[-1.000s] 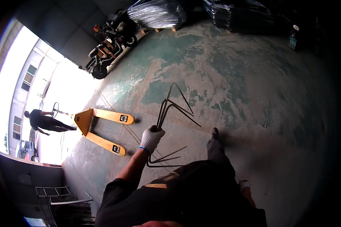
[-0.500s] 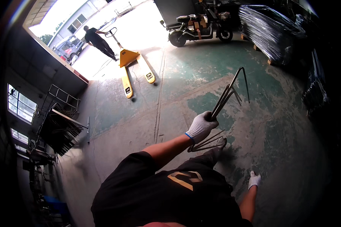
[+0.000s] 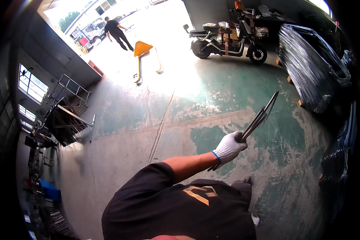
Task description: The person measures a metal frame on a wooden table using a tape measure, then picks up the frame and walks across the workshop to place it with other frames. The person also briefly handles a power tool on a cluttered table.
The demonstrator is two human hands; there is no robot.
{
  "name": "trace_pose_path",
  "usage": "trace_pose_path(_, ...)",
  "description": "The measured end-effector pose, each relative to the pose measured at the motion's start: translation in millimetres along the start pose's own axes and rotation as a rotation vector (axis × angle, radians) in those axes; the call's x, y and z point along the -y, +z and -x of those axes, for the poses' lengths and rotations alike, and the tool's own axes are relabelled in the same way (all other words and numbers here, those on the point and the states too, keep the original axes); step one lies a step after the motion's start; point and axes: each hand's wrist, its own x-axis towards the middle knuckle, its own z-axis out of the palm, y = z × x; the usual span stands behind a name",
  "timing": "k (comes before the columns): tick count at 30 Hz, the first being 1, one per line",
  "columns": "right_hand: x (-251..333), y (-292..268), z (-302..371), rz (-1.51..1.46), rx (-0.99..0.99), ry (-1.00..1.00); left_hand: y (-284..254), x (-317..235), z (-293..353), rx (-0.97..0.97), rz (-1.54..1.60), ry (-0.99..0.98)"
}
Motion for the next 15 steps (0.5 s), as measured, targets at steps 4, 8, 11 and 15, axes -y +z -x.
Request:
trace_pose_path(4,84.8,-23.0,-88.2,0.090,0.092,0.004,27.1,-20.5,-110.9,-0.072,-0.022,-0.058)
trace_pose_path(8,187.0,-64.7,-175.3,0.164,0.136,-0.022,74.8,-35.5,-222.8,-0.148,0.019,-0.073)
trace_pose_path(11,288.9,-93.6,-243.9,0.185,0.133,-0.087,93.3,-88.7,-295.1,-0.159,0.076,-0.075)
trace_pose_path(15,447.8,-131.2,-333.5,-0.082,0.045,-0.191,103.9,-129.2,-393.9,-0.201,0.109,-0.088)
